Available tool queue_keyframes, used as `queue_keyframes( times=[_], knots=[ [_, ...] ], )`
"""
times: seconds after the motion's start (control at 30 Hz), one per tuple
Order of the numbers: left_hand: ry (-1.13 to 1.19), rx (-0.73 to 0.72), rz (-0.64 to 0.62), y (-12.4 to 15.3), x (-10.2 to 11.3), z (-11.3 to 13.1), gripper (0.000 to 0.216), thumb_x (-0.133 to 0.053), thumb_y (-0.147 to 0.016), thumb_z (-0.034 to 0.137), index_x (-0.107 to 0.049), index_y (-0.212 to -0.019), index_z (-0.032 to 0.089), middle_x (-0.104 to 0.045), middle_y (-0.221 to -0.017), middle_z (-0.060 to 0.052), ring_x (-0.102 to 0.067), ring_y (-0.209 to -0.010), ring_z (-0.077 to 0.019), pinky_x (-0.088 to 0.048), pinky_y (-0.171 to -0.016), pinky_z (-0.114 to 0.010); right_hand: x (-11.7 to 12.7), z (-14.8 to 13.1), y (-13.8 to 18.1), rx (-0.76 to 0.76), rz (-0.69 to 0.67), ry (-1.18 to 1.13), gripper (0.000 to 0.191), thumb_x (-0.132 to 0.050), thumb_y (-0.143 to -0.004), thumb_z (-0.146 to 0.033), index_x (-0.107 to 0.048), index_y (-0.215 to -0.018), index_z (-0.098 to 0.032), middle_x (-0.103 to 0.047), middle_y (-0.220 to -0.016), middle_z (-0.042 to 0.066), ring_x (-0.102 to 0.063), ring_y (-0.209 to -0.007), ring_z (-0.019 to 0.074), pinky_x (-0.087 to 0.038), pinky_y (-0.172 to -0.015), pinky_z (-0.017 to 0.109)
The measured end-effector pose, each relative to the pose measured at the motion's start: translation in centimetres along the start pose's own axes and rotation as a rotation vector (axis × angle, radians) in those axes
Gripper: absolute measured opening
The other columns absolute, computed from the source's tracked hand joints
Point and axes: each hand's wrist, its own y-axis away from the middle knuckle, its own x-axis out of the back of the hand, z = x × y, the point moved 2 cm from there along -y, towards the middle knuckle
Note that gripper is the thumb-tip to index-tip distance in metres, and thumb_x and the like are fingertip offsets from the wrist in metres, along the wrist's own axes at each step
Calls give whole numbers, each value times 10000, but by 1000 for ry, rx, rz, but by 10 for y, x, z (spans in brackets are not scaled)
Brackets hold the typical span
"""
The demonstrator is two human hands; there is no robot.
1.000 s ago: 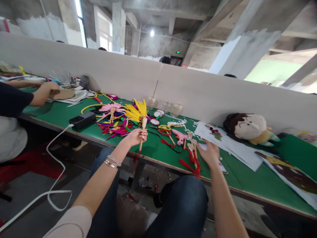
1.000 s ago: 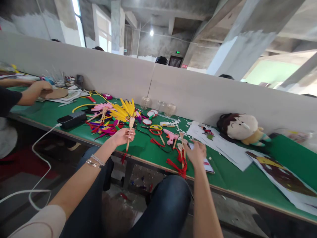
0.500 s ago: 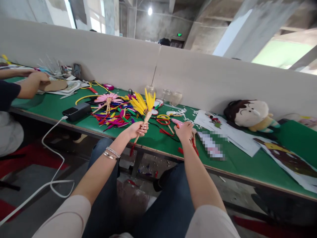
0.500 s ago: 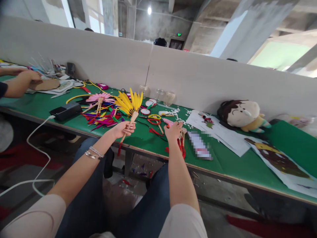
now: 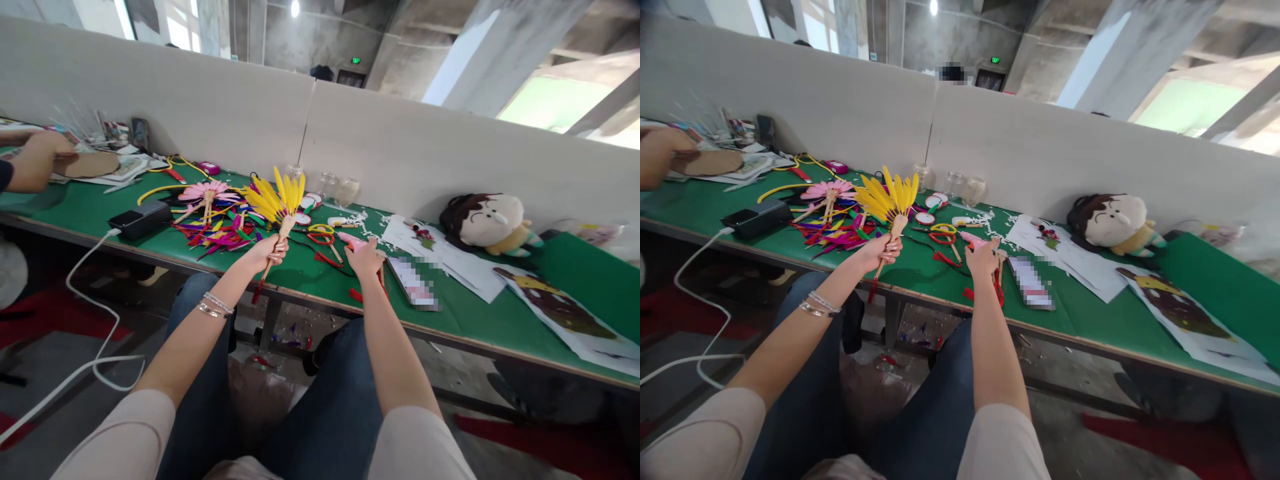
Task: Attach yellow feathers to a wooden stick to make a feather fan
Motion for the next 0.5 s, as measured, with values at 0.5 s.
queue_keyframes(
  times=[0.5],
  knots=[
    [11, -83, 114, -1, 0, 1, 366, -223, -913, 238, -357, -582, 158, -234, -339, 94, -170, -195, -22, -86, -254, -139, 24, 7, -4, -314, 140, -314, 640, -461, -716, -587, -311, -1119, -113, -550, -1071, 197, -550, -964, 296, -410, -805, 376]
  ],
)
